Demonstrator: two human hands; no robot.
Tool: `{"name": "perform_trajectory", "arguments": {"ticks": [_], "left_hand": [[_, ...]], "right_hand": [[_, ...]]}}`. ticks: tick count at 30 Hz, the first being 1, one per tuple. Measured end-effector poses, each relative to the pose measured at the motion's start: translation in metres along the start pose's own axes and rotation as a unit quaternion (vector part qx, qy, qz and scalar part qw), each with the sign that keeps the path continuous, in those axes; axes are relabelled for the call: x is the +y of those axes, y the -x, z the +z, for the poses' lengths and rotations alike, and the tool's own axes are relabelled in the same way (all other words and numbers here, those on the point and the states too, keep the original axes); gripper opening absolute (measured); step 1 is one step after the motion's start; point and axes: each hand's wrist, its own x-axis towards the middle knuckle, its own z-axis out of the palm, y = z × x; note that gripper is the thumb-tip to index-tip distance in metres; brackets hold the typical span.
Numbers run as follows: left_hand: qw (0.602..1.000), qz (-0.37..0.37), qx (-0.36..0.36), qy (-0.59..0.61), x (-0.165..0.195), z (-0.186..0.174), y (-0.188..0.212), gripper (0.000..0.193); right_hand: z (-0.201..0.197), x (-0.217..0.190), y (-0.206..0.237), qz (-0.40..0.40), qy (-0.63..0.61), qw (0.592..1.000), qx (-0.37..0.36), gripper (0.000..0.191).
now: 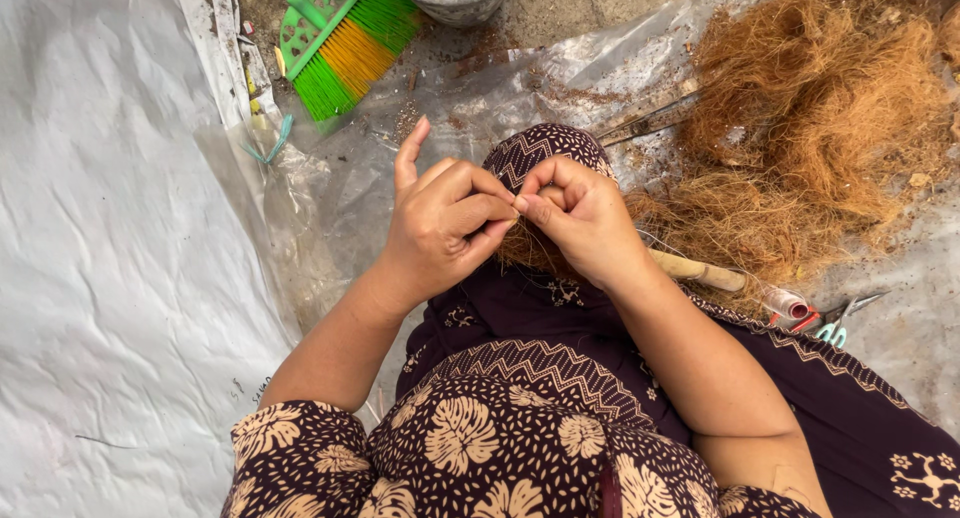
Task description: The person sits on a plastic sheet and wraps a bundle of brown fibrous material around a wooden dowel. They secure the bundle by repeatedly tying white string around it at regular intervals, forming a tightly bound cylindrical shape.
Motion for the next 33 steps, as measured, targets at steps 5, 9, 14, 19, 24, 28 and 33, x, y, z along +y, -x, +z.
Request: {"name": "perform_trajectory", "arguments": {"ticks": [5, 9, 14, 19, 24, 28, 33], "left_hand": [[1.000, -0.013, 0.007, 0.008, 0.001, 0.004, 0.002, 0.017], [1.000, -0.016, 0.006, -0.002, 0.002, 0.006, 0.002, 0.017], [1.000, -0.025, 0.003, 0.003, 0.001, 0.005, 0.004, 0.016], [1.000, -0.023, 0.003, -0.004, -0.003, 0.005, 0.003, 0.014], [1.000, -0.016, 0.008, -0.006, -0.004, 0.006, 0.003, 0.014], [1.000, -0.012, 0.008, -0.003, -0.004, 0.006, 0.002, 0.016], [1.000, -0.013, 0.005, 0.001, -0.003, 0.005, 0.002, 0.016]], "right_hand": [[0.004, -0.002, 0.009, -0.046, 0.075, 0.996, 0.011, 0.011], [0.012, -0.007, 0.019, -0.089, 0.116, 0.988, 0.057, 0.008], [0.024, -0.014, 0.023, -0.188, 0.326, 0.918, 0.126, 0.016], [0.027, -0.017, 0.024, -0.189, 0.320, 0.918, 0.137, 0.013], [0.023, -0.010, 0.021, -0.129, 0.248, 0.951, 0.135, 0.009], [0.020, -0.004, 0.019, -0.099, 0.188, 0.970, 0.116, 0.005], [0.019, -0.003, 0.018, -0.087, 0.178, 0.975, 0.104, 0.005]]}}
